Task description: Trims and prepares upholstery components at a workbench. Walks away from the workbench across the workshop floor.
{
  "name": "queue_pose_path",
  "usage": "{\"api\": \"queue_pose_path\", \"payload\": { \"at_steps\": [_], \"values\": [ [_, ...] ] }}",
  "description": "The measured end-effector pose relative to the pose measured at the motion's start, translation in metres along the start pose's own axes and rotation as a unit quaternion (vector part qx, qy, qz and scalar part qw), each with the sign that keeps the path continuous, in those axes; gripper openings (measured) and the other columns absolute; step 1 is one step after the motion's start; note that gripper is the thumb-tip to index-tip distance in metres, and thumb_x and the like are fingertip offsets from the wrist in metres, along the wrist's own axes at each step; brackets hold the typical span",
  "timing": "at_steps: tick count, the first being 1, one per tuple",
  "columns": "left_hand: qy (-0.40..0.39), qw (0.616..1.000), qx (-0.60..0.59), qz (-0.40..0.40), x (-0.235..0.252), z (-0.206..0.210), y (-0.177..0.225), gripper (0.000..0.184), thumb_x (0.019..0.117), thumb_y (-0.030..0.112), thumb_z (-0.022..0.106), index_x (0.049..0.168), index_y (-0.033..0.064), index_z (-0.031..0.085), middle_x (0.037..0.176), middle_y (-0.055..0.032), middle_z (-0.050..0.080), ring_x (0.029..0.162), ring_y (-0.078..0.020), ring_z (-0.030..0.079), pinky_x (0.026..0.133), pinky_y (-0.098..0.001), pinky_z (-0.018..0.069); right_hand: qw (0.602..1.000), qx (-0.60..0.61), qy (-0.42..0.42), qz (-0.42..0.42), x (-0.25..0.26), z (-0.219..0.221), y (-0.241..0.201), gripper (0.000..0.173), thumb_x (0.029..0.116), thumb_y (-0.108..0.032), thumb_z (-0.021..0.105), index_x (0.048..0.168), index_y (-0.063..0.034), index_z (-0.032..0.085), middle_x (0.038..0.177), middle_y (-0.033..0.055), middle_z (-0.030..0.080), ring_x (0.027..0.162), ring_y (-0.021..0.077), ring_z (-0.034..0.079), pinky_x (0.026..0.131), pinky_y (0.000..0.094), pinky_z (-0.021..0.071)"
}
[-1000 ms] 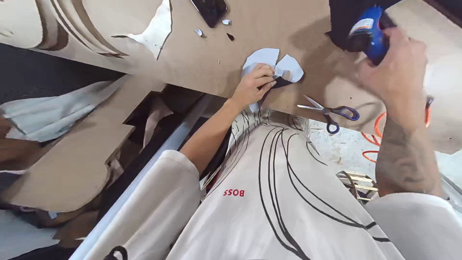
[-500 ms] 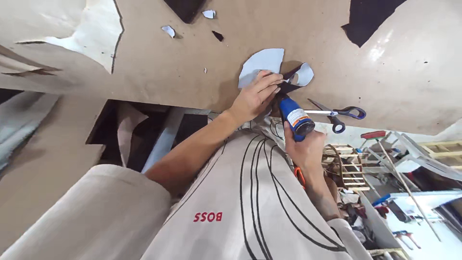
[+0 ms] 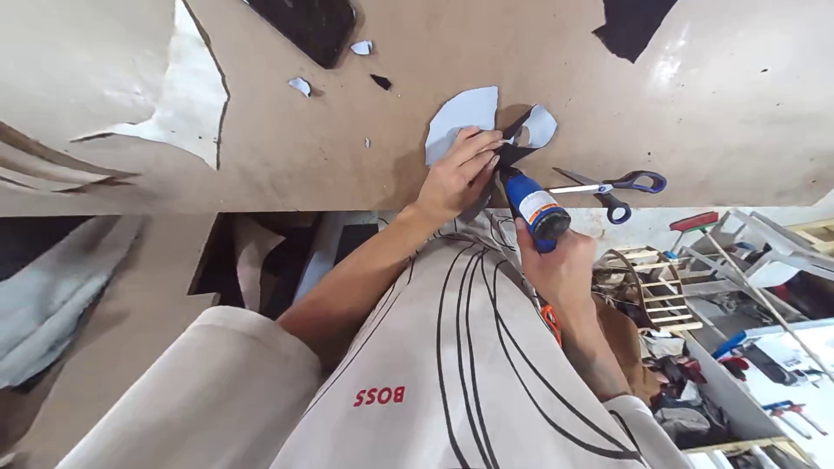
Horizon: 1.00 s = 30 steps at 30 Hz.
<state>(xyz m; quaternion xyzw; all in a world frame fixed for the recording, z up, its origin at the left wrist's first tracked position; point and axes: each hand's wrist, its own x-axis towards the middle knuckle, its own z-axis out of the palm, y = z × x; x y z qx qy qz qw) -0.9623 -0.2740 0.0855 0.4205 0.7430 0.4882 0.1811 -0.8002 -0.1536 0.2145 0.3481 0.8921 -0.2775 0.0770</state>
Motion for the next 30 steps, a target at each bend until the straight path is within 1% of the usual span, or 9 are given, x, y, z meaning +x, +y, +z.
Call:
{"api": "queue_pose_path", "payload": {
  "at_steps": [2,5,7,11,14,18,22,25,30],
  "values": [
    [-0.011,0.999,0.006,-0.030,0.005,-0.003,0.008,0.016,0.0963,0.007,0.066,0.106,-0.0038,0.074,0.133,-0.0162,0.068,0.131,-0.0298,0.061,0.117,-0.0466,0.0439,1.000,-0.019,0.016,-0.009,-0.005,-0.024,0.007,0.037,0.0907,-0.031,0.073,0.110,0.0009,0.075,0.078,0.0079,0.075,0.068,0.0136,0.071,0.062,0.0323,0.0589],
    [-0.055,0.992,0.067,-0.090,0.018,0.001,0.029,0.048,0.0877,0.037,0.078,0.120,0.0022,0.069,0.141,-0.0147,0.059,0.135,-0.0292,0.053,0.114,-0.0426,0.0455,0.996,-0.092,0.021,-0.007,-0.001,-0.064,0.027,0.043,0.0900,-0.030,0.072,0.120,0.0008,0.072,0.089,0.0139,0.076,0.075,0.0233,0.074,0.066,0.0423,0.0601],
    [-0.049,0.986,0.132,-0.091,0.027,0.017,0.037,0.055,0.0879,0.050,0.077,0.122,0.0076,0.070,0.133,-0.0143,0.061,0.130,-0.0322,0.053,0.112,-0.0445,0.0443,0.990,-0.138,0.005,-0.009,0.011,-0.081,0.050,0.045,0.0877,-0.028,0.069,0.124,-0.0014,0.070,0.094,0.0179,0.075,0.077,0.0313,0.073,0.064,0.0509,0.0569],
    [0.018,0.994,0.109,-0.023,0.024,0.042,0.025,0.011,0.0949,0.014,0.070,0.097,0.0031,0.074,0.105,-0.0147,0.071,0.116,-0.0339,0.064,0.121,-0.0524,0.0346,0.982,-0.176,-0.032,-0.058,0.037,-0.097,0.088,0.047,0.0920,-0.032,0.065,0.129,-0.0034,0.067,0.095,0.0210,0.073,0.075,0.0380,0.071,0.060,0.0556,0.0535],
    [0.038,0.996,0.073,-0.033,0.019,0.043,0.023,0.022,0.1015,0.017,0.065,0.091,-0.0013,0.071,0.100,-0.0171,0.070,0.121,-0.0367,0.062,0.120,-0.0511,0.0365,0.979,-0.152,-0.104,-0.089,0.041,-0.100,0.095,0.046,0.0932,-0.031,0.063,0.131,-0.0043,0.065,0.100,0.0202,0.073,0.080,0.0385,0.071,0.062,0.0579,0.0542],
    [0.070,0.994,0.075,-0.048,0.019,0.047,0.022,0.017,0.1008,0.010,0.063,0.092,-0.0044,0.069,0.105,-0.0211,0.069,0.131,-0.0422,0.056,0.118,-0.0491,0.0414,0.976,-0.114,-0.121,-0.144,0.048,-0.088,0.084,0.038,0.0861,-0.031,0.068,0.113,-0.0051,0.071,0.088,0.0152,0.074,0.073,0.0331,0.072,0.057,0.0536,0.0541],
    [0.064,0.992,0.071,-0.077,0.020,0.047,0.026,0.017,0.0989,0.004,0.063,0.086,-0.0066,0.063,0.131,-0.0268,0.060,0.136,-0.0390,0.052,0.114,-0.0423,0.0461,0.976,-0.099,-0.104,-0.162,0.057,-0.074,0.069,0.034,0.0888,-0.035,0.069,0.106,-0.0059,0.073,0.080,0.0123,0.072,0.069,0.0282,0.071,0.058,0.0482,0.0549],
    [0.083,0.990,0.072,-0.086,0.022,0.049,0.025,0.016,0.1001,0.005,0.062,0.089,-0.0068,0.065,0.128,-0.0243,0.062,0.131,-0.0343,0.057,0.112,-0.0384,0.0481,0.977,-0.102,-0.096,-0.161,0.062,-0.069,0.058,0.032,0.0879,-0.033,0.070,0.105,-0.0056,0.072,0.077,0.0112,0.071,0.067,0.0269,0.070,0.057,0.0471,0.0543],
    [0.100,0.989,0.072,-0.079,0.021,0.052,0.023,0.015,0.1019,0.002,0.059,0.099,-0.0095,0.068,0.126,-0.0240,0.064,0.133,-0.0366,0.056,0.118,-0.0434,0.0422,0.983,-0.105,-0.085,-0.126,0.064,-0.054,0.042,0.032,0.0874,-0.033,0.072,0.105,-0.0060,0.074,0.077,0.0086,0.072,0.068,0.0226,0.070,0.060,0.0450,0.0561]
  ]
}}
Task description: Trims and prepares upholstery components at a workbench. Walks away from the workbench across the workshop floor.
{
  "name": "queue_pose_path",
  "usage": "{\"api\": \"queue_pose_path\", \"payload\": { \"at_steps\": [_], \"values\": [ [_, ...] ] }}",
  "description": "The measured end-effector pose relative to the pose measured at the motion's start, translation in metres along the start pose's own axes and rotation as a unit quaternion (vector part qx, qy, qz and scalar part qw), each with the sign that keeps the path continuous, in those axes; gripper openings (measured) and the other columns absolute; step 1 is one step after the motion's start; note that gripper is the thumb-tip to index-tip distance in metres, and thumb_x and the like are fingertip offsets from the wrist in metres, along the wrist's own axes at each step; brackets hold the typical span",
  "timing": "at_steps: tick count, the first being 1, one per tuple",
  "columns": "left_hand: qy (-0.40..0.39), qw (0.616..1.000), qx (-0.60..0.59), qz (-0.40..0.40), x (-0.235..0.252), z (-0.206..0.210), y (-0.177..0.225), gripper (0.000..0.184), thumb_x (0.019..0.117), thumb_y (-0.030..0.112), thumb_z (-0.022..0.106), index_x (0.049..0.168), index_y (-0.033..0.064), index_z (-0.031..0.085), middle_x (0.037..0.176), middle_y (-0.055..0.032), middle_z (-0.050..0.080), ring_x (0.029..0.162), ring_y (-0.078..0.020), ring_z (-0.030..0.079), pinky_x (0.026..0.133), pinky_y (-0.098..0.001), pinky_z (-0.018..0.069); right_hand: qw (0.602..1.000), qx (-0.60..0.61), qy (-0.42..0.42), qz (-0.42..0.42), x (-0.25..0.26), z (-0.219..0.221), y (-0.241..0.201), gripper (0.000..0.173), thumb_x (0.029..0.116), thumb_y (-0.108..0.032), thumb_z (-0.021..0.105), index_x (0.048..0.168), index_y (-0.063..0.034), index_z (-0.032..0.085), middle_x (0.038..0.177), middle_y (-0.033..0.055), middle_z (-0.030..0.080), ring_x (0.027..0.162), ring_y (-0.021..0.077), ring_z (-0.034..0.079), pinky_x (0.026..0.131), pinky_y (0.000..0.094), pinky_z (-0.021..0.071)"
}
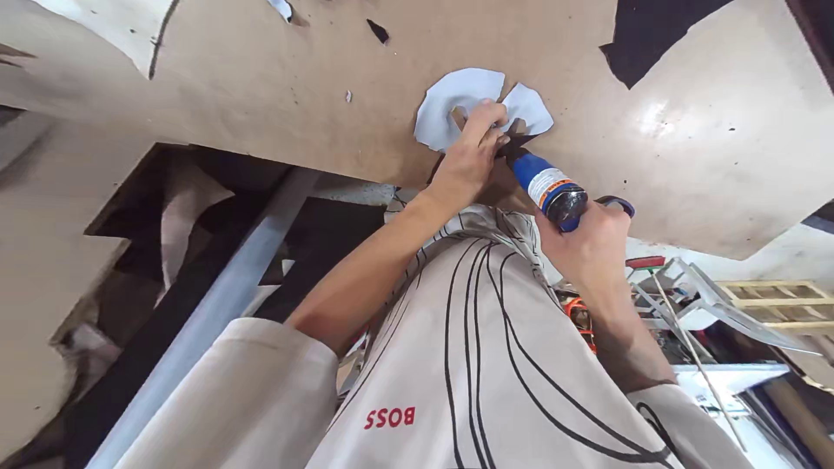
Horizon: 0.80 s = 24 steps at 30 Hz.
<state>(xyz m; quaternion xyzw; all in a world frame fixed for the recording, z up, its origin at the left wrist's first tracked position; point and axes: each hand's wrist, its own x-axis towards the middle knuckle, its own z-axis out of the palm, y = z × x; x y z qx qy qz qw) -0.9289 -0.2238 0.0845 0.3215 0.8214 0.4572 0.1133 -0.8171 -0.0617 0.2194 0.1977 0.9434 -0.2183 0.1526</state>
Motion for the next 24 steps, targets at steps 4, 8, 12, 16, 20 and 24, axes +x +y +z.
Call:
{"api": "queue_pose_path", "payload": {
  "at_steps": [4,8,12,16,20,24],
  "values": [
    [0.000,1.000,-0.009,0.004,-0.001,0.000,-0.002,0.015,0.1018,0.000,0.057,0.101,-0.0101,0.068,0.126,-0.0245,0.064,0.134,-0.0385,0.054,0.118,-0.0438,0.0415,1.000,-0.008,0.000,0.013,0.003,0.007,-0.005,0.033,0.0879,-0.033,0.072,0.106,-0.0054,0.074,0.077,0.0089,0.072,0.068,0.0224,0.070,0.061,0.0435,0.0560],
    [-0.004,0.998,-0.052,-0.018,0.000,-0.002,-0.001,0.015,0.1021,0.001,0.057,0.101,-0.0094,0.069,0.126,-0.0237,0.065,0.136,-0.0382,0.053,0.120,-0.0442,0.0402,1.000,-0.014,-0.012,0.025,0.002,0.007,-0.008,0.033,0.0870,-0.033,0.072,0.105,-0.0060,0.075,0.077,0.0084,0.073,0.069,0.0215,0.071,0.062,0.0432,0.0570],
    [-0.012,1.000,-0.006,0.014,0.002,-0.007,-0.001,0.017,0.0995,0.009,0.062,0.103,-0.0050,0.071,0.132,-0.0232,0.063,0.137,-0.0375,0.052,0.119,-0.0444,0.0404,0.999,-0.018,0.034,0.019,-0.013,-0.016,-0.003,0.039,0.0894,-0.032,0.073,0.117,-0.0044,0.075,0.082,0.0100,0.075,0.070,0.0191,0.071,0.064,0.0385,0.0580],
    [-0.039,0.993,0.106,0.031,-0.002,-0.012,0.006,0.034,0.0976,0.030,0.070,0.112,0.0000,0.072,0.135,-0.0209,0.061,0.139,-0.0407,0.048,0.125,-0.0568,0.0267,0.993,-0.074,0.060,0.076,-0.011,-0.034,0.031,0.048,0.0899,-0.027,0.069,0.133,-0.0068,0.066,0.095,0.0191,0.074,0.076,0.0325,0.072,0.064,0.0525,0.0561],
    [-0.094,0.974,0.206,0.015,-0.009,-0.020,0.025,0.022,0.1030,0.018,0.060,0.119,0.0117,0.074,0.136,-0.0127,0.061,0.138,-0.0361,0.048,0.122,-0.0709,0.0119,0.992,-0.080,0.008,0.101,0.018,-0.027,0.087,0.079,0.0892,-0.026,0.065,0.161,-0.0152,0.034,0.124,0.0274,0.061,0.102,0.0459,0.065,0.078,0.0647,0.0538],
    [-0.126,0.982,0.142,-0.004,-0.008,-0.029,0.027,0.019,0.0997,0.007,0.062,0.114,0.0086,0.075,0.132,-0.0157,0.063,0.139,-0.0378,0.048,0.126,-0.0588,0.0207,0.992,-0.092,0.053,0.067,0.031,-0.028,0.083,0.068,0.0911,-0.027,0.066,0.153,-0.0088,0.046,0.140,0.0285,0.053,0.132,0.0500,0.048,0.103,0.0651,0.0436]
  ]
}}
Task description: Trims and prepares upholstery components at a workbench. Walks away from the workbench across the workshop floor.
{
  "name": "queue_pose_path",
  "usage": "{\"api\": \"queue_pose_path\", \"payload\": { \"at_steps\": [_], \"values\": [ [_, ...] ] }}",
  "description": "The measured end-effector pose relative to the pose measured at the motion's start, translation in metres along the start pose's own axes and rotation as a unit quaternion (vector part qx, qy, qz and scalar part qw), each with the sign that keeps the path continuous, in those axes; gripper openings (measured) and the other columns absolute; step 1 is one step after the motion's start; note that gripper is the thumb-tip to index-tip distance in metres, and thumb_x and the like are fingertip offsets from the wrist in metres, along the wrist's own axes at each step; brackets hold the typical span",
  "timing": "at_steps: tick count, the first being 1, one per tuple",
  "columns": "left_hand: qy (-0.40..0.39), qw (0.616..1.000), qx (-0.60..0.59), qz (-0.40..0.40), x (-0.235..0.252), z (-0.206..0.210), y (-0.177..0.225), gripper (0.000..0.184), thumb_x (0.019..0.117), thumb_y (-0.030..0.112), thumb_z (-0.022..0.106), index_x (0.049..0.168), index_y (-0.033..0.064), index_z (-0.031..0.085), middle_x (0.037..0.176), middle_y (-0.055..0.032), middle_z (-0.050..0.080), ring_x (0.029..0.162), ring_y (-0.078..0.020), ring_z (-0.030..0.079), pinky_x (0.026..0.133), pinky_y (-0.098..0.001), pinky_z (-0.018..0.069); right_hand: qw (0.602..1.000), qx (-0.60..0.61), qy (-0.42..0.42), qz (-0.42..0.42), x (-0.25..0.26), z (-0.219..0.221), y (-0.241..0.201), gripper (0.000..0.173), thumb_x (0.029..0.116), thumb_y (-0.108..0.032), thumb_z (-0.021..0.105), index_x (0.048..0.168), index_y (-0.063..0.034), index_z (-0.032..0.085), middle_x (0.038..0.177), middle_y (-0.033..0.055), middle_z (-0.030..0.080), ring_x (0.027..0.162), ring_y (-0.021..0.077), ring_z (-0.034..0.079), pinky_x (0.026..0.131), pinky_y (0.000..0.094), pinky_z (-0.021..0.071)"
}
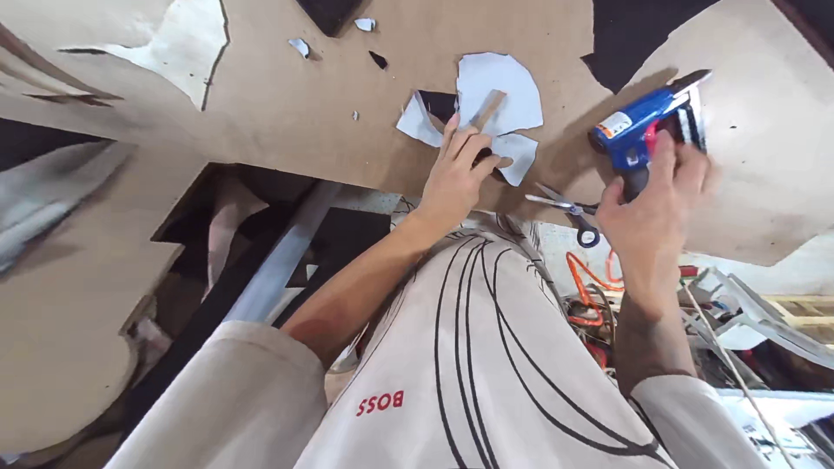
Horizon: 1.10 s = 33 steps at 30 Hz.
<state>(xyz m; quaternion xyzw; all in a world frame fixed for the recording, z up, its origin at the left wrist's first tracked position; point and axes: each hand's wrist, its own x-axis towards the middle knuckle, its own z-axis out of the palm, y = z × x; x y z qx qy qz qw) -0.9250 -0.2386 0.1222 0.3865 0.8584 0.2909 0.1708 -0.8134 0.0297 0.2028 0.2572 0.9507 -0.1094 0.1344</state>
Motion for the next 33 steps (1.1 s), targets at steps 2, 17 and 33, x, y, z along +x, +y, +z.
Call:
{"api": "queue_pose_path", "payload": {
  "at_steps": [2,17,33],
  "values": [
    [0.008,0.999,-0.044,0.004,0.000,-0.002,-0.002,0.019,0.0949,-0.002,0.063,0.106,0.0055,0.077,0.130,-0.0158,0.065,0.140,-0.0375,0.049,0.126,-0.0550,0.0271,0.999,0.044,-0.002,-0.022,0.003,-0.008,-0.031,0.044,0.1001,-0.033,0.060,0.134,-0.0041,0.062,0.129,0.0236,0.062,0.122,0.0406,0.058,0.098,0.0569,0.0505],
    [0.119,0.975,-0.188,-0.015,0.002,0.015,-0.008,0.011,0.0937,0.012,0.075,0.091,0.0013,0.077,0.110,-0.0117,0.075,0.125,-0.0284,0.064,0.121,-0.0486,0.0388,0.943,0.284,-0.148,-0.092,0.031,0.036,-0.082,0.039,0.0921,-0.010,0.076,0.125,-0.0080,0.055,0.096,0.0082,0.073,0.076,0.0232,0.072,0.063,0.0395,0.0604],
    [0.100,0.979,-0.171,0.049,0.003,0.022,-0.019,0.065,0.0873,0.049,0.067,0.129,-0.0002,0.067,0.118,-0.0159,0.071,0.125,-0.0308,0.062,0.125,-0.0534,0.0279,0.919,0.337,-0.203,0.013,0.020,0.032,-0.113,0.024,0.0834,-0.003,0.077,0.102,-0.0102,0.065,0.073,0.0079,0.071,0.055,0.0224,0.068,0.048,0.0387,0.0568]
  ]
}}
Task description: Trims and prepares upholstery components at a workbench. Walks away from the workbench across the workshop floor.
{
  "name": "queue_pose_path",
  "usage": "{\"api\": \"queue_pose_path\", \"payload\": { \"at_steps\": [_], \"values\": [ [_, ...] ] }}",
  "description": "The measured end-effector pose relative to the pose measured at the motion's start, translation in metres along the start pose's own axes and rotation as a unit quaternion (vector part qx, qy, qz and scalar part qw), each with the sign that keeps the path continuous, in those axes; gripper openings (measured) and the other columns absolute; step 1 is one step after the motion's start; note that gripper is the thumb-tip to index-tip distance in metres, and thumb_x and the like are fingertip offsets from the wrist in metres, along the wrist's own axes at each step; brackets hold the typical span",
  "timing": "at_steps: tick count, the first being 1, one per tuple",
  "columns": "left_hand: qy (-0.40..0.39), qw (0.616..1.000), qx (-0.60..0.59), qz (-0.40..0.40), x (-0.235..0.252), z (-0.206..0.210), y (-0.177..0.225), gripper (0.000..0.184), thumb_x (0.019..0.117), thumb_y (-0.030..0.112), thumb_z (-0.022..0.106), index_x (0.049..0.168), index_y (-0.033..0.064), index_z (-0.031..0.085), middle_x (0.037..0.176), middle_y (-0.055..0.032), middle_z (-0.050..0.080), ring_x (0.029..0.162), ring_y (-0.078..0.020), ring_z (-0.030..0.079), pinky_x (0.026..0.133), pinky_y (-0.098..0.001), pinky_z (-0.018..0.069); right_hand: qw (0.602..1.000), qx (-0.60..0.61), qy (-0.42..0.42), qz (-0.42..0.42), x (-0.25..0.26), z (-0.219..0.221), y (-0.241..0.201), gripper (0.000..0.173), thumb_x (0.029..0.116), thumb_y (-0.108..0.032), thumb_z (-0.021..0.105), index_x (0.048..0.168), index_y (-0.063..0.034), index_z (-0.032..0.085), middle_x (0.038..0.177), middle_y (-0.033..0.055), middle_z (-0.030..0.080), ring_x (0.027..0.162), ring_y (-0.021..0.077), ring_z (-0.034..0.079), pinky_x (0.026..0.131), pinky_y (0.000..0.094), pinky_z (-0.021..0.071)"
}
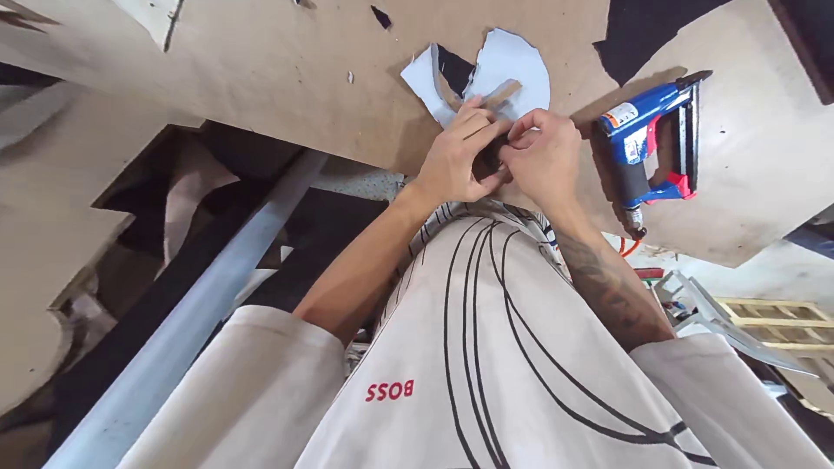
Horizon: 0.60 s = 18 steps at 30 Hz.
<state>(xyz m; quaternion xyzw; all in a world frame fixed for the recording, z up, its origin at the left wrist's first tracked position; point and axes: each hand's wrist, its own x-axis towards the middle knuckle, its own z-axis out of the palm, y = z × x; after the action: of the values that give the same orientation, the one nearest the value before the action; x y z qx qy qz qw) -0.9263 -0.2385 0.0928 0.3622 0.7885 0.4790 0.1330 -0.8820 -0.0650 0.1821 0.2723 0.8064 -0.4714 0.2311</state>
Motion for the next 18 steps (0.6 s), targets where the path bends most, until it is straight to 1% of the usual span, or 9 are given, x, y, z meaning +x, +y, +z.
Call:
{"api": "queue_pose_path", "payload": {
  "at_steps": [2,5,7,9,11,13,14,16,18],
  "values": [
    [0.007,1.000,0.023,-0.014,0.002,0.005,0.001,0.074,0.0800,0.058,0.073,0.126,0.0002,0.067,0.115,-0.0161,0.071,0.123,-0.0319,0.063,0.125,-0.0542,0.0274,1.000,0.012,-0.012,0.022,0.012,0.004,0.005,0.028,0.0776,-0.004,0.081,0.099,-0.0096,0.065,0.071,0.0070,0.072,0.055,0.0216,0.070,0.050,0.0398,0.0614],
    [0.024,0.998,0.044,-0.025,0.002,0.011,0.001,0.062,0.0823,0.049,0.079,0.122,0.0020,0.069,0.114,-0.0148,0.072,0.123,-0.0312,0.063,0.124,-0.0521,0.0299,0.999,-0.003,-0.003,0.041,0.037,0.012,0.014,0.026,0.0695,-0.010,0.084,0.091,-0.0097,0.069,0.068,0.0032,0.070,0.057,0.0174,0.069,0.057,0.0421,0.0619],
    [0.015,0.999,0.047,-0.023,0.002,0.009,0.000,0.049,0.0855,0.034,0.080,0.122,0.0027,0.070,0.116,-0.0146,0.072,0.125,-0.0308,0.063,0.124,-0.0510,0.0314,0.999,0.020,-0.020,0.029,0.034,0.007,0.014,0.019,0.0761,-0.011,0.081,0.092,-0.0106,0.070,0.071,0.0009,0.073,0.060,0.0130,0.069,0.059,0.0370,0.0600],
    [0.012,0.999,0.038,-0.016,0.002,0.007,0.000,0.036,0.0900,0.025,0.078,0.117,0.0023,0.072,0.111,-0.0131,0.073,0.122,-0.0284,0.065,0.124,-0.0508,0.0318,0.999,0.017,-0.024,-0.022,0.011,-0.011,0.010,0.013,0.0909,-0.015,0.075,0.103,-0.0111,0.071,0.085,-0.0005,0.077,0.072,0.0097,0.073,0.066,0.0315,0.0625],
    [0.007,1.000,0.008,-0.014,0.003,0.001,-0.001,0.027,0.0939,0.021,0.077,0.114,0.0035,0.074,0.108,-0.0108,0.075,0.122,-0.0260,0.065,0.125,-0.0508,0.0321,0.989,-0.095,0.073,-0.091,-0.018,-0.037,0.012,0.022,0.0995,-0.019,0.066,0.118,-0.0065,0.066,0.101,0.0057,0.075,0.087,0.0153,0.074,0.075,0.0361,0.0624],
    [-0.005,1.000,-0.022,-0.018,0.003,-0.002,-0.003,0.020,0.0964,0.015,0.073,0.113,0.0051,0.076,0.110,-0.0090,0.075,0.123,-0.0233,0.065,0.125,-0.0507,0.0331,0.957,-0.218,0.180,-0.062,-0.033,-0.060,0.033,0.045,0.0986,-0.029,0.066,0.134,-0.0029,0.057,0.120,0.0165,0.069,0.109,0.0294,0.068,0.090,0.0481,0.0570],
    [-0.009,0.999,-0.029,-0.020,0.003,-0.003,-0.004,0.018,0.0976,0.014,0.071,0.113,0.0050,0.076,0.112,-0.0092,0.075,0.123,-0.0230,0.065,0.125,-0.0509,0.0329,0.948,-0.239,0.209,-0.032,-0.033,-0.068,0.049,0.061,0.0943,-0.035,0.070,0.142,-0.0025,0.051,0.128,0.0245,0.061,0.119,0.0397,0.059,0.097,0.0549,0.0508],
    [-0.011,0.999,-0.031,-0.018,0.002,-0.003,-0.005,0.018,0.0987,0.011,0.069,0.113,0.0043,0.076,0.115,-0.0097,0.074,0.124,-0.0235,0.065,0.124,-0.0514,0.0334,0.937,-0.254,0.239,0.026,-0.024,-0.076,0.079,0.081,0.0848,-0.041,0.080,0.150,-0.0071,0.046,0.135,0.0324,0.051,0.122,0.0487,0.053,0.098,0.0591,0.0494],
    [-0.010,0.999,-0.029,-0.015,0.002,-0.003,-0.007,0.018,0.0992,0.011,0.068,0.113,0.0039,0.076,0.116,-0.0101,0.074,0.125,-0.0244,0.064,0.124,-0.0515,0.0338,0.942,-0.241,0.227,0.056,-0.015,-0.087,0.090,0.078,0.0856,-0.038,0.079,0.151,-0.0095,0.046,0.132,0.0318,0.057,0.120,0.0490,0.057,0.098,0.0626,0.0485]
  ]
}}
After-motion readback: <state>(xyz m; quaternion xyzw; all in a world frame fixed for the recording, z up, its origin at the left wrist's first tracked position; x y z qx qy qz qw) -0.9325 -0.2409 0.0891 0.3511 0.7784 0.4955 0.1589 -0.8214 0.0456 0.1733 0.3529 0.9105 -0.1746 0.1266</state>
